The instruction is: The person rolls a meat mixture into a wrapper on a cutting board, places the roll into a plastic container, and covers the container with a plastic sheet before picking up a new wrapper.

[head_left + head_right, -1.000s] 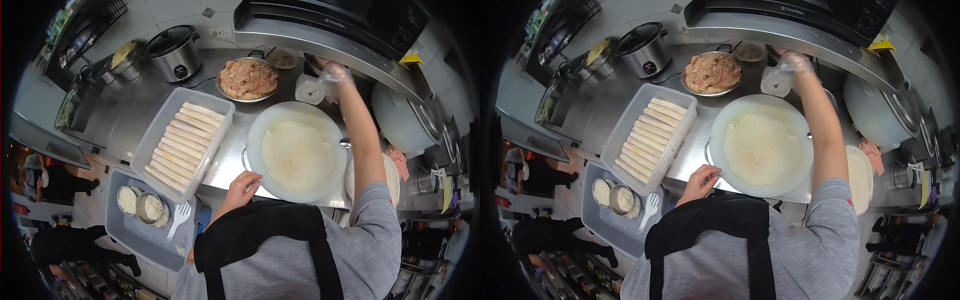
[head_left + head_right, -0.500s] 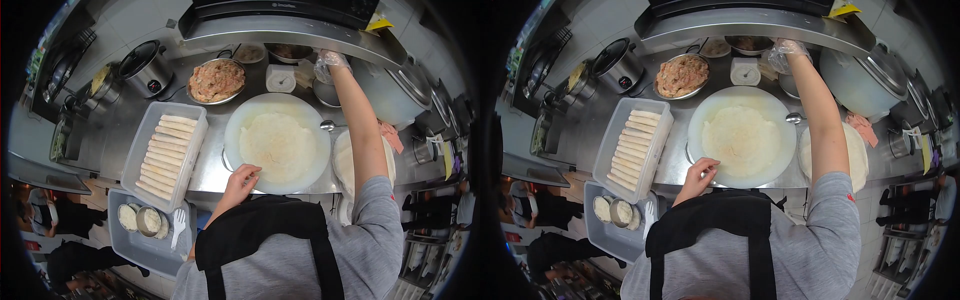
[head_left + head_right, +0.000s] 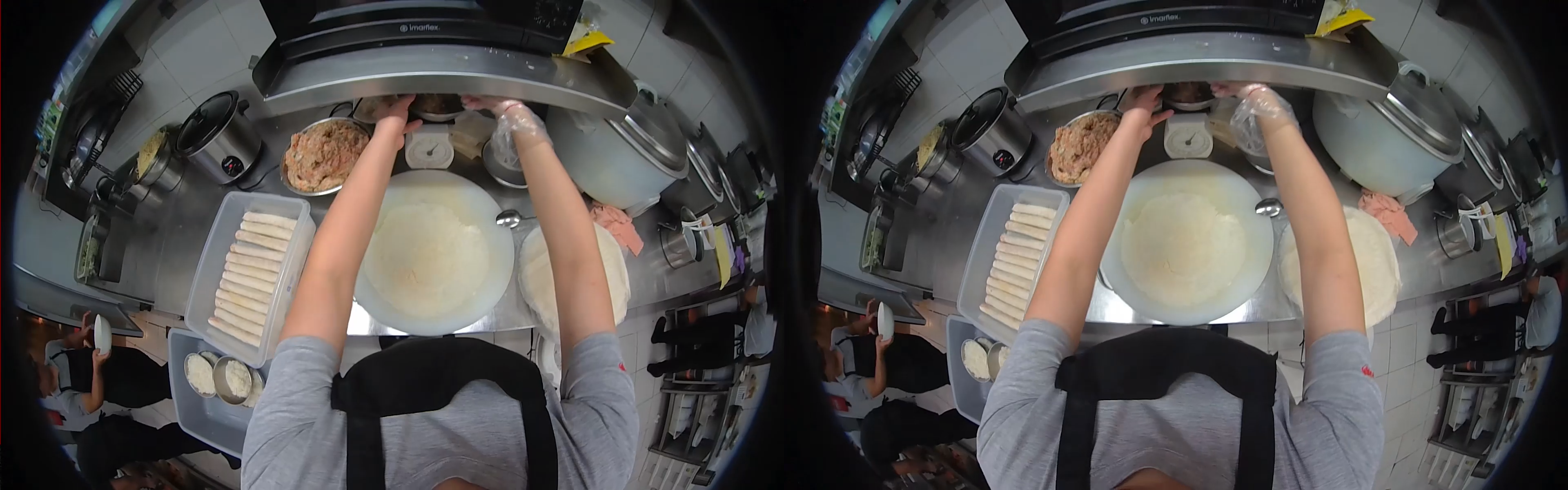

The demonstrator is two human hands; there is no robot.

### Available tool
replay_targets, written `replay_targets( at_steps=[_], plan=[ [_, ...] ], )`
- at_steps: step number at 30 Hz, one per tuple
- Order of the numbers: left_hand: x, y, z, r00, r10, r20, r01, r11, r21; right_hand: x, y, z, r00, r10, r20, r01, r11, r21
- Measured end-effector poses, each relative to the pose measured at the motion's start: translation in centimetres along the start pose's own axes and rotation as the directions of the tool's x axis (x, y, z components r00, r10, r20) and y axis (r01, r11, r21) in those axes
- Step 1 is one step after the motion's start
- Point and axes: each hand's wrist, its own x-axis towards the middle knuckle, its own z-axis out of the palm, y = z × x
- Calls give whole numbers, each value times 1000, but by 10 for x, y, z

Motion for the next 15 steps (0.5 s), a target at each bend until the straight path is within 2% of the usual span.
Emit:
replay_targets(
  at_steps=[1, 2, 3, 4, 6, 7, 8, 9, 10, 11, 12, 13, 14, 15],
  plan=[
    [13, -1, 6, 999, -40, 18, 40, 999, 7, 1, -14, 0, 999, -39, -28, 23, 900, -434],
    [25, -5, 10, 996, -82, 34, 81, 997, 17, -14, -42, 9, 996, -83, -42, 20, 624, -781],
    [17, -1, 16, 999, -42, -11, 42, 999, 31, -32, -57, 23, 907, -328, -265, -84, 474, -877],
    [14, -2, 15, 999, -39, -9, 39, 999, 32, -16, -38, 24, 905, -331, -267, -86, 473, -877],
    [11, -4, 12, 1000, 31, 5, -31, 982, 186, 24, 25, 33, 745, -579, -330, -48, 447, -893],
    [14, -11, 11, 994, 111, -26, -103, 973, 205, 26, 23, 43, 720, -509, -472, 99, 749, -655],
    [25, -28, 6, 994, 109, -27, -101, 973, 206, 17, -2, 55, 721, -507, -472, 100, 750, -654],
    [44, -50, -2, 944, 323, 60, -323, 880, 348, -4, -48, 67, 885, -184, -427, -67, 858, -509],
    [54, -61, -8, 845, 505, 175, -524, 717, 459, -14, -75, 74, 939, 155, -307, -270, 886, -378],
    [37, -45, -3, 823, 534, 195, -536, 615, 578, 4, -41, 95, 855, -204, -477, -174, 754, -634],
    [28, -34, -5, 823, 536, 188, -532, 613, 584, 0, -44, 96, 858, -207, -471, -165, 756, -633],
    [21, -26, -8, 771, 597, 223, -588, 533, 608, -14, -50, 96, 918, -300, -260, -5, 646, -763],
    [17, -21, -10, 715, 648, 261, -636, 450, 627, -29, -60, 95, 933, -358, -30, 169, 511, -843],
    [15, -18, -12, 783, 579, 227, -557, 490, 671, -41, -76, 93, 969, -236, -78, 85, 610, -788]
  ],
)
